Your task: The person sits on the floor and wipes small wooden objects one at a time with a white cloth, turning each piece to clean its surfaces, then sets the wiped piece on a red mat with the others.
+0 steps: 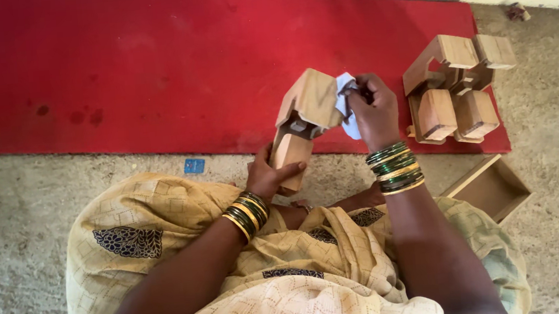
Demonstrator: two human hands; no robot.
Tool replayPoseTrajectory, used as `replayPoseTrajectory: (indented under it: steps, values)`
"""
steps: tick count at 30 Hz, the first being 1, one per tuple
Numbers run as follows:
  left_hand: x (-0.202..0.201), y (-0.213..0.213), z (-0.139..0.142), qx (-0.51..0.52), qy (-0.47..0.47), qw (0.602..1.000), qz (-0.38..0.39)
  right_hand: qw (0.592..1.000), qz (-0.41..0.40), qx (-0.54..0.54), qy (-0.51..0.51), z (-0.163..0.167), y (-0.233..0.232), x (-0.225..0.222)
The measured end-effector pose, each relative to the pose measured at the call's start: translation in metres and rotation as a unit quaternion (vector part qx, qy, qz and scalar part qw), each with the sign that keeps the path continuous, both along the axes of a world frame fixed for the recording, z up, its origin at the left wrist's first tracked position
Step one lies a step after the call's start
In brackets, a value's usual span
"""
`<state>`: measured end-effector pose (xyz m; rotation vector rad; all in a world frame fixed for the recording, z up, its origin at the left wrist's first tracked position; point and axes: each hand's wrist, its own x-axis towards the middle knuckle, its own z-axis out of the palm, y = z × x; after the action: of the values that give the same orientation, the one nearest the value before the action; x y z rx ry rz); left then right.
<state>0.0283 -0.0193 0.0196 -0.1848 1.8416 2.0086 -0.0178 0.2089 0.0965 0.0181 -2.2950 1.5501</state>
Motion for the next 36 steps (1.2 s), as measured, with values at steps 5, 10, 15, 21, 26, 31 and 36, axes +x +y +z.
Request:
replayPoseTrajectory:
  steps: [5,10,15,21,26,31,36]
  values:
    - [0.001,-0.003,0.005,-0.267,0.149,0.951,0.033,0.971,-0.025,0.224,0.082,-0.003,-0.020,0.013]
    - [0.002,-0.004,0.009,-0.328,0.146,0.930,0.078,0.991,0.023,0.128,0.008,-0.015,-0.016,0.006]
    - [0.000,-0.002,0.015,-0.396,0.158,0.904,0.038,0.997,-0.054,0.060,0.014,-0.012,-0.004,0.000]
    - [0.006,0.001,0.021,-0.450,0.203,0.869,0.022,0.860,-0.050,0.505,0.057,0.008,-0.028,0.020]
    - [0.004,0.000,0.024,-0.469,0.183,0.864,0.024,0.862,-0.023,0.497,0.095,0.002,-0.043,0.025]
    - [0.003,0.001,0.023,-0.484,0.180,0.857,0.008,0.807,-0.026,0.576,0.124,-0.028,-0.040,0.013]
    - [0.006,0.006,0.017,-0.471,0.229,0.849,-0.066,0.847,0.124,0.509,0.088,-0.062,-0.066,0.016]
